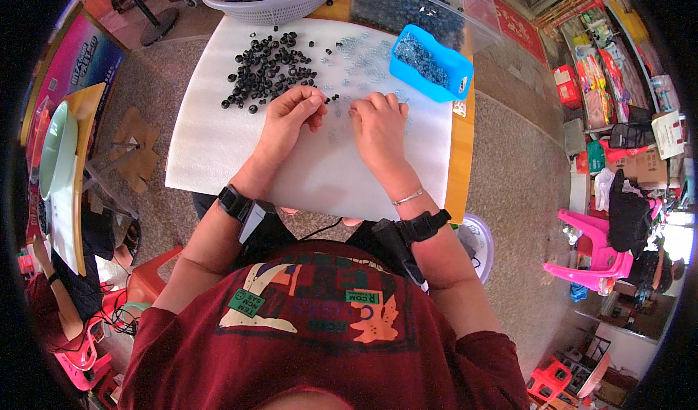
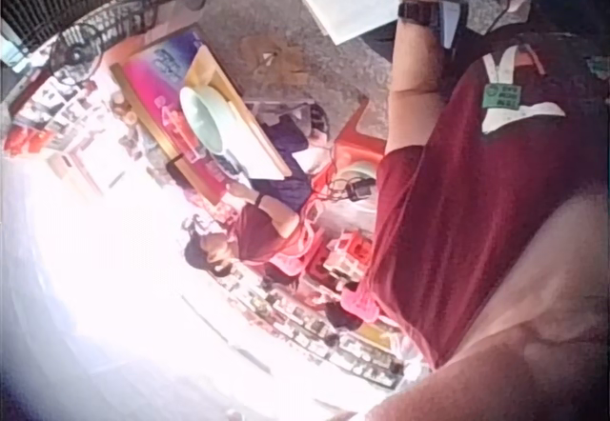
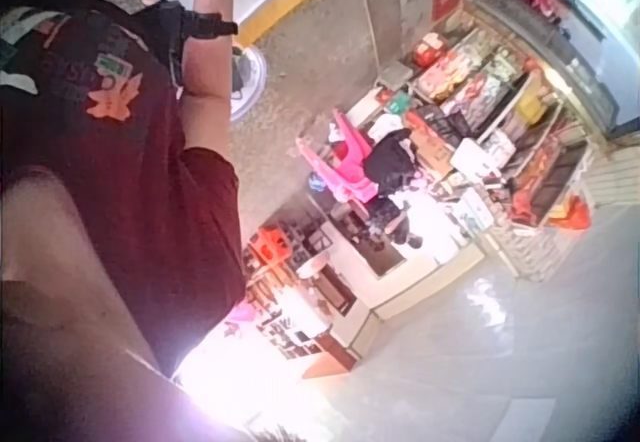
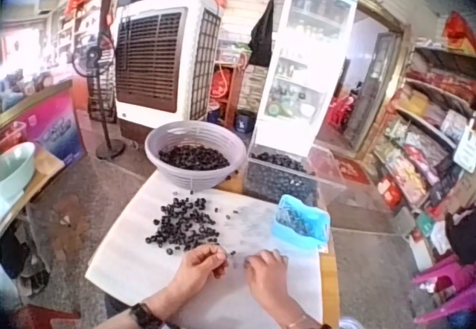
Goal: Assembling or sorting small blue and black plastic components on a white foam mat in a workshop setting.
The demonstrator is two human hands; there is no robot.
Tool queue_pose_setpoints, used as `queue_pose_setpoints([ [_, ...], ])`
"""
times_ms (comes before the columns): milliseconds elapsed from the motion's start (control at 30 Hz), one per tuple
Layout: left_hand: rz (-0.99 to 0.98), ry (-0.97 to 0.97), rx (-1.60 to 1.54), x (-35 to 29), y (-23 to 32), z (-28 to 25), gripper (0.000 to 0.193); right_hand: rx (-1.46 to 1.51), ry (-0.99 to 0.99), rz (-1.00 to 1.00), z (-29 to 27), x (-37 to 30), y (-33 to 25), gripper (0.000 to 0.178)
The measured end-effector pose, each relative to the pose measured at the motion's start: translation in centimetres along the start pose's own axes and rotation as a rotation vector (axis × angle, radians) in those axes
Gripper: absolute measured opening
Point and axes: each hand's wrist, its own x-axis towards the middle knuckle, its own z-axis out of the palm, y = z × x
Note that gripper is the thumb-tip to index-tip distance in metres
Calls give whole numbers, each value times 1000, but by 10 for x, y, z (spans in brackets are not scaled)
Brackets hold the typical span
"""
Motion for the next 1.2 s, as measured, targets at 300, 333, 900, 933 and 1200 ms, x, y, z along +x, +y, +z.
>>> queue_pose_setpoints([
  [300, 111, -69, 161, -3, -6, 6, 20, 763, -28, 414, -15, 0, -18, 16],
  [333, 149, -77, 245, -4, -4, 7, 20, 811, -52, 434, -17, 1, -21, 19],
  [900, 68, -106, 134, -4, -4, 7, 13, 357, -54, 198, -16, 1, -29, 19],
  [933, 44, -117, 110, -5, -1, 6, 13, 348, -27, 177, -16, 1, -31, 17],
  [1200, -16, -128, 24, -11, 2, 8, 14, 544, -15, 275, -22, -7, -35, 11],
])
